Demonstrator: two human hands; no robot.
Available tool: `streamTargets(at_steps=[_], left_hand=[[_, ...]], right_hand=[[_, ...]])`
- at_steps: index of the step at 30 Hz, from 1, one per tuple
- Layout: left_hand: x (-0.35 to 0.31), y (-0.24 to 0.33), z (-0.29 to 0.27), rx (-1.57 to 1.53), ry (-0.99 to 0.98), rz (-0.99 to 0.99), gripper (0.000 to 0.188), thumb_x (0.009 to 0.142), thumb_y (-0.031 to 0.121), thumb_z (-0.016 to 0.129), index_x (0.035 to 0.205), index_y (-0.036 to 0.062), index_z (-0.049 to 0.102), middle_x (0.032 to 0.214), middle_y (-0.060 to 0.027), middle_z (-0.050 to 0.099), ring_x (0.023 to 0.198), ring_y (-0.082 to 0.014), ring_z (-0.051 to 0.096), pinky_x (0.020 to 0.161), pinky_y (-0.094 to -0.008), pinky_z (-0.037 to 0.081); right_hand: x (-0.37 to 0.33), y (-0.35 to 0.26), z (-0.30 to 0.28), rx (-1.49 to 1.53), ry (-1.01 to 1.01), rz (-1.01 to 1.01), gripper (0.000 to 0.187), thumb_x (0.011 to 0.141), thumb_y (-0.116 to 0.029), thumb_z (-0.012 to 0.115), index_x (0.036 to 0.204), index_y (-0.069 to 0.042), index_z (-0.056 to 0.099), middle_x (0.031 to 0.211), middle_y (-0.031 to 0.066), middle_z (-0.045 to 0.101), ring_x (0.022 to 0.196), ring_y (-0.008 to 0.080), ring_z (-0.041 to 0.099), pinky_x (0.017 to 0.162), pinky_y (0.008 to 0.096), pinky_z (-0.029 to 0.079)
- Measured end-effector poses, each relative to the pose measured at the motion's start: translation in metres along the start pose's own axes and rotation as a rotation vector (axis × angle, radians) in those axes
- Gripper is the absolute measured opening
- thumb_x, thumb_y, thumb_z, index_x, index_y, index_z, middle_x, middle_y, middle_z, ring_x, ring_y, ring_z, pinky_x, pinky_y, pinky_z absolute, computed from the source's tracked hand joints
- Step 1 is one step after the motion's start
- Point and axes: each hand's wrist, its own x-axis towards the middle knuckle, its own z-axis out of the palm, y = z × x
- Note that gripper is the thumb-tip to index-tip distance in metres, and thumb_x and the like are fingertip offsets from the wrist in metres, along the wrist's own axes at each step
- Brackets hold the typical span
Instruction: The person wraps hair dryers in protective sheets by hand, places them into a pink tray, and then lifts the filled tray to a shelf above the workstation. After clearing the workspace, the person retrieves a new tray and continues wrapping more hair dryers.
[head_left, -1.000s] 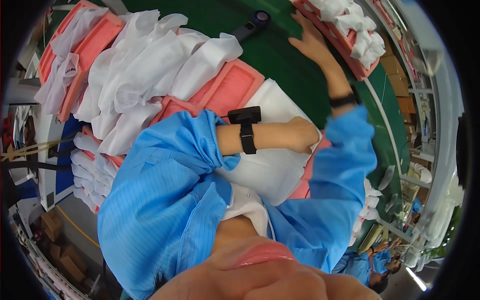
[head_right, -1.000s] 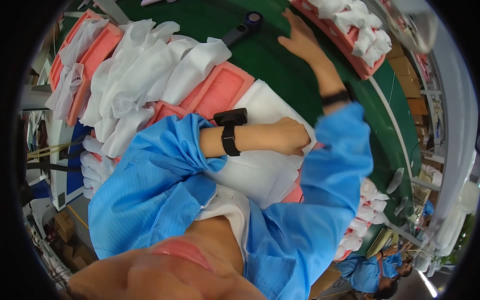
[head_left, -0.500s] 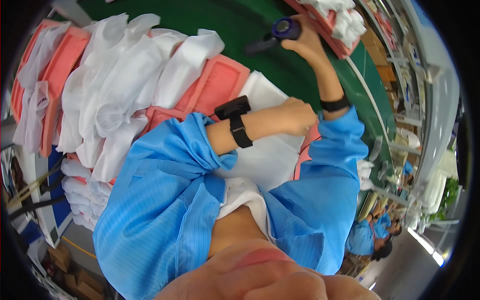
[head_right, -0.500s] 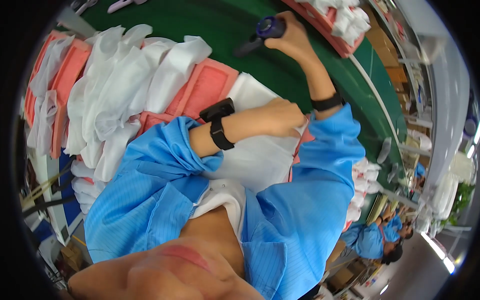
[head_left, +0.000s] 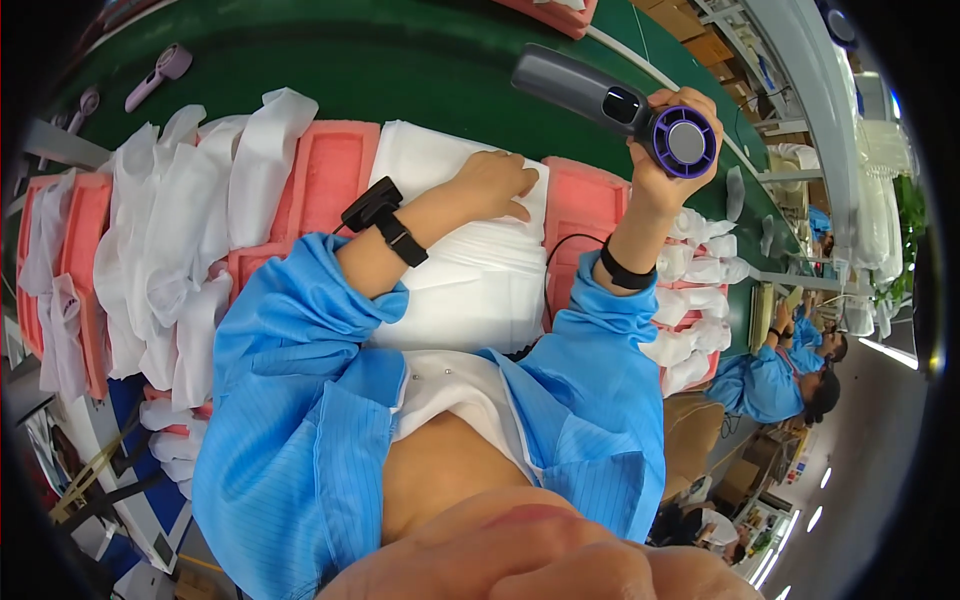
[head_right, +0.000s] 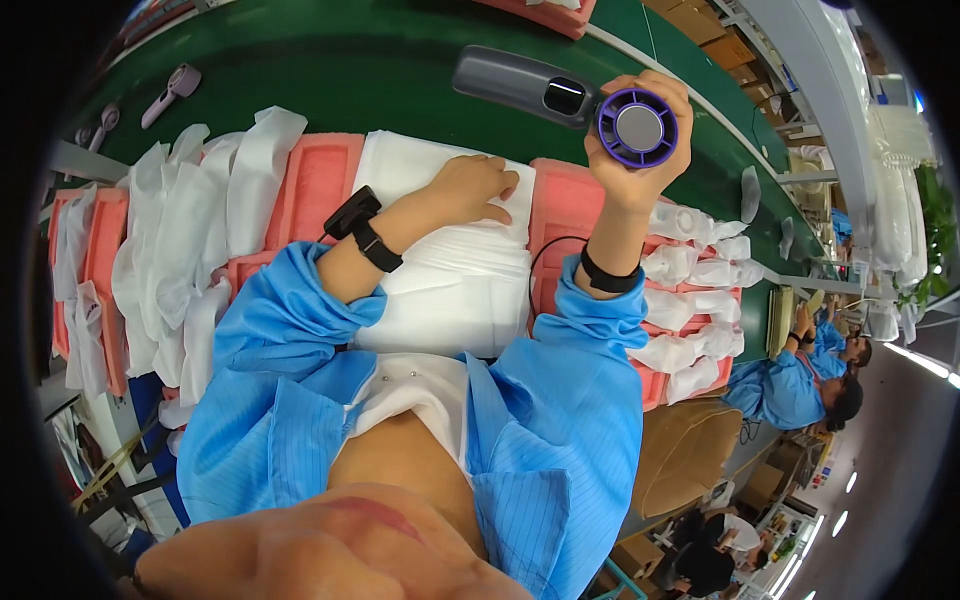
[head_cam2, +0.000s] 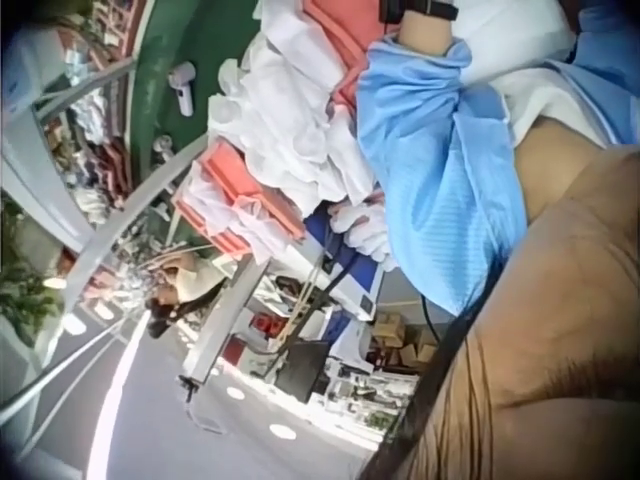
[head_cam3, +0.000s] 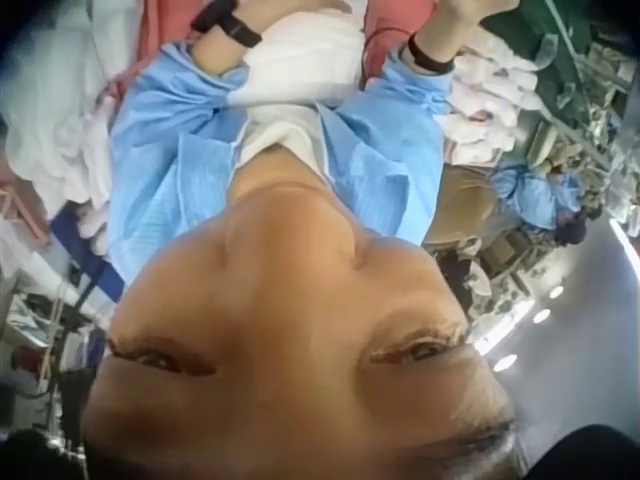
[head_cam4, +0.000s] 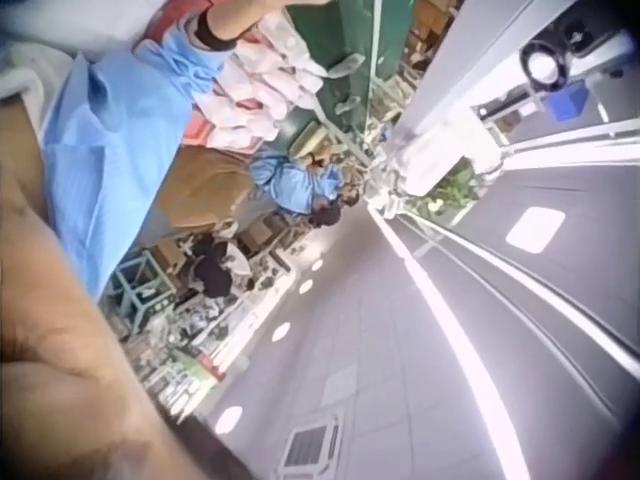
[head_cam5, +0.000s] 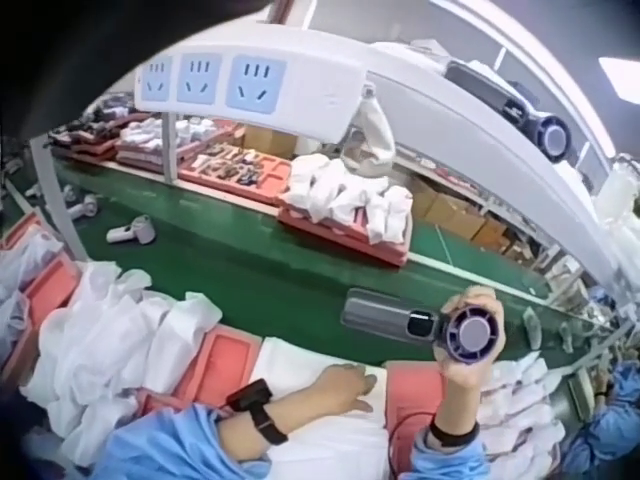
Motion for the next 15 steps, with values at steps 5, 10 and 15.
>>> streamTargets(at_steps=[5,10,15], left_hand=[[0.01,0.009,0.011,0.029,0.013,-0.004,0.028,0.071,0.03,0.071,0.081,0.0096,0.055,0.08,-0.0066,0.056,0.08,-0.0268,0.057,0.068,-0.0379,0.045],[0.022,0.009,0.013,0.06,0.099,-0.049,0.021,0.073,0.025,0.069,0.08,0.0096,0.056,0.08,-0.0053,0.057,0.079,-0.0259,0.057,0.067,-0.0367,0.045],[0.033,0.005,0.019,0.05,0.133,-0.059,0.018,0.075,0.022,0.068,0.081,0.0093,0.057,0.078,-0.0053,0.057,0.077,-0.025,0.058,0.065,-0.0351,0.046]], right_hand=[[-0.01,0.006,-0.011,0.301,0.17,0.228,0.051,0.052,0.009,0.057,0.101,0.002,0.051,0.096,0.0148,0.054,0.083,0.0237,0.057,0.061,0.0333,0.048],[-0.016,0.036,-0.008,0.617,0.302,0.639,0.046,0.055,0.007,0.058,0.1,0.005,0.052,0.09,0.0136,0.055,0.076,0.0222,0.056,0.055,0.0304,0.046],[-0.019,0.056,-0.012,0.47,0.275,0.745,0.041,0.058,0.004,0.063,0.097,0.005,0.053,0.081,0.0119,0.059,0.064,0.0182,0.056,0.054,0.0273,0.044]])
